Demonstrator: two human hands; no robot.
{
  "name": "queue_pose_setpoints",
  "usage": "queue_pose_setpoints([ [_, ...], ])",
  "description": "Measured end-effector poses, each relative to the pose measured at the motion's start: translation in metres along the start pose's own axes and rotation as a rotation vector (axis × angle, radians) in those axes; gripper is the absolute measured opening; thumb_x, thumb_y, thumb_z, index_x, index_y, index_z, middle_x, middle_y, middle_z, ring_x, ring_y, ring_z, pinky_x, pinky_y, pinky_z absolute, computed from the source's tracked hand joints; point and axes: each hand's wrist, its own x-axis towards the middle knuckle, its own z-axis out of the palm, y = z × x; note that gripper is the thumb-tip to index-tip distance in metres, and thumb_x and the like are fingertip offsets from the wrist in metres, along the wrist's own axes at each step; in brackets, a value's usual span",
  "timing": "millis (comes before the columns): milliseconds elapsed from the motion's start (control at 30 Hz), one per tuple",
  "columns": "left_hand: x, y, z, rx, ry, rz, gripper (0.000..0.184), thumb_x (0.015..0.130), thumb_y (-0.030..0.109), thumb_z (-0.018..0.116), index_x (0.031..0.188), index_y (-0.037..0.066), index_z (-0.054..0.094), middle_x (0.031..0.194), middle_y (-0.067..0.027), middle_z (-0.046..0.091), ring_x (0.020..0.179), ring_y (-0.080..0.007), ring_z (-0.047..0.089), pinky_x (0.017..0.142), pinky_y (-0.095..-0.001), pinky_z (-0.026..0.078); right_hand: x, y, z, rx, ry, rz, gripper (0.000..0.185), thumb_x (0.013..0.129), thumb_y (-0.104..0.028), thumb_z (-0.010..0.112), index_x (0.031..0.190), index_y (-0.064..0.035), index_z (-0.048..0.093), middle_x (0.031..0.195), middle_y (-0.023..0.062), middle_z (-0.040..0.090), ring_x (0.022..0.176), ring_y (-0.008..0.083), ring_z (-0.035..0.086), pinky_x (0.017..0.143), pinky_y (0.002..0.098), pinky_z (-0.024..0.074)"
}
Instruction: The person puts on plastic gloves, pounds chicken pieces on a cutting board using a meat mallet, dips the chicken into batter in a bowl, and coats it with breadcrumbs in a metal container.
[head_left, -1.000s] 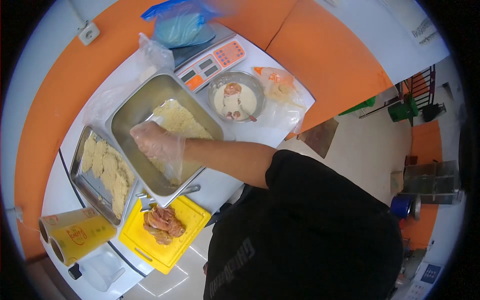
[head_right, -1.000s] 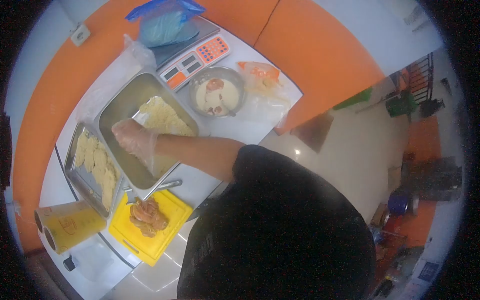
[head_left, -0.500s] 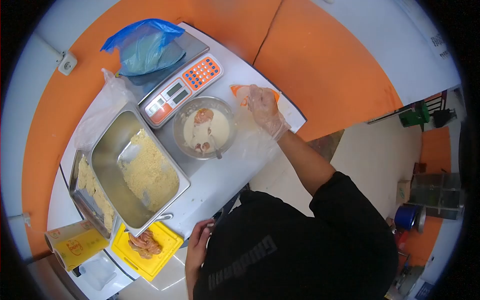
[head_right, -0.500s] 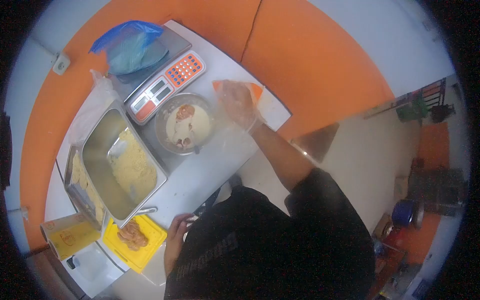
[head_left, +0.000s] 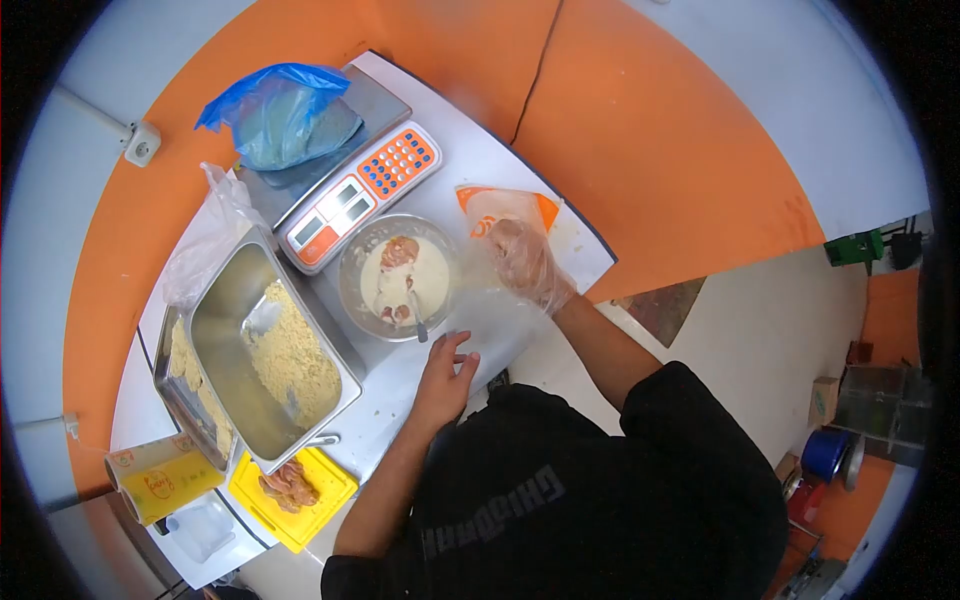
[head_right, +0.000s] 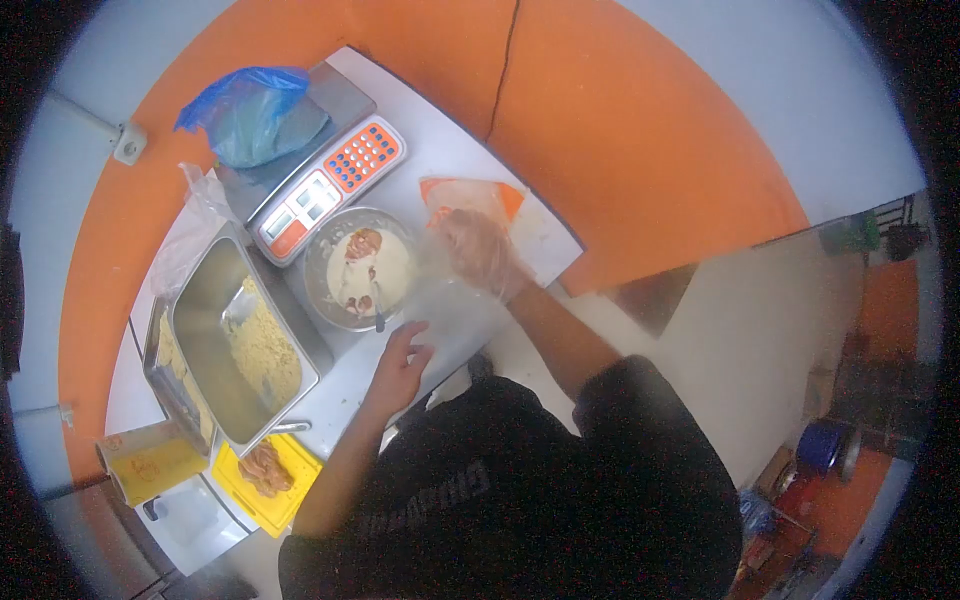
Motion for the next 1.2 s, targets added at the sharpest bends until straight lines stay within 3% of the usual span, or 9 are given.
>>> queue_pose_setpoints([
  [167,0.000,0.010,-0.003,-0.092,0.036,0.011,0.039,0.096,0.019,0.054,0.131,0.003,0.050,0.130,-0.0147,0.054,0.102,-0.0249,0.060,0.081,-0.0332,0.051,-0.007,0.008,-0.002,0.058,-0.002,-0.002,0.006,0.084,-0.004,0.060,0.088,0.0000,0.061,0.084,0.0140,0.062,0.080,0.0302,0.060,0.073,0.0355,0.0483],
  [233,-0.002,0.013,-0.004,-0.138,0.044,0.021,0.038,0.096,0.019,0.054,0.131,0.004,0.051,0.129,-0.0142,0.054,0.103,-0.0241,0.059,0.081,-0.0325,0.051,-0.006,0.005,-0.005,0.128,-0.006,0.088,0.010,0.083,-0.003,0.060,0.092,-0.0005,0.063,0.089,0.0129,0.065,0.084,0.0295,0.062,0.077,0.0348,0.0492],
  [433,-0.011,0.026,-0.008,-0.195,0.056,0.036,0.037,0.096,0.018,0.054,0.131,0.004,0.051,0.128,-0.0118,0.055,0.103,-0.0214,0.058,0.080,-0.0306,0.049,0.003,-0.009,-0.013,0.143,0.038,0.052,0.012,0.083,-0.002,0.060,0.093,-0.0019,0.064,0.093,0.0118,0.066,0.087,0.0266,0.063,0.081,0.0354,0.0490],
  [533,-0.013,0.030,-0.011,-0.203,0.058,0.043,0.037,0.096,0.016,0.054,0.132,0.005,0.051,0.128,-0.0105,0.055,0.103,-0.0200,0.057,0.079,-0.0298,0.049,0.010,-0.023,-0.014,0.411,0.180,0.130,0.013,0.085,-0.006,0.057,0.094,0.0010,0.064,0.090,0.0114,0.066,0.087,0.0230,0.063,0.081,0.0330,0.0487],
  [633,-0.015,0.030,-0.011,-0.259,0.060,0.040,0.037,0.096,0.015,0.054,0.132,0.005,0.051,0.128,-0.0087,0.056,0.103,-0.0183,0.056,0.079,-0.0290,0.048,0.012,-0.014,-0.020,0.390,0.154,0.114,0.018,0.090,-0.009,0.050,0.094,0.0037,0.062,0.088,0.0120,0.065,0.085,0.0208,0.063,0.082,0.0318,0.0488],
  [833,-0.023,0.039,-0.016,-0.408,0.041,0.146,0.038,0.096,0.014,0.055,0.133,0.007,0.050,0.131,-0.0049,0.055,0.104,-0.0147,0.054,0.082,-0.0279,0.046,0.012,-0.001,-0.014,0.754,0.230,0.338,0.023,0.095,-0.016,0.047,0.102,0.0030,0.057,0.088,0.0127,0.062,0.085,0.0230,0.061,0.082,0.0373,0.0493],
  [1000,-0.019,0.032,-0.023,-0.439,0.028,0.143,0.039,0.095,0.014,0.056,0.134,0.007,0.050,0.132,-0.0040,0.054,0.103,-0.0138,0.054,0.084,-0.0275,0.045,0.015,-0.025,-0.018,0.952,0.055,0.285,0.029,0.098,-0.023,0.047,0.106,0.0031,0.056,0.088,0.0130,0.062,0.083,0.0236,0.061,0.081,0.0369,0.0503],
  [1200,-0.023,0.031,-0.024,-0.427,0.022,0.142,0.040,0.095,0.015,0.057,0.133,0.007,0.051,0.131,-0.0047,0.055,0.103,-0.0140,0.054,0.082,-0.0279,0.046,-0.009,-0.014,-0.011,0.745,-0.021,0.397,0.036,0.100,-0.030,0.045,0.109,0.0033,0.056,0.089,0.0129,0.062,0.085,0.0245,0.062,0.078,0.0388,0.0512],
])
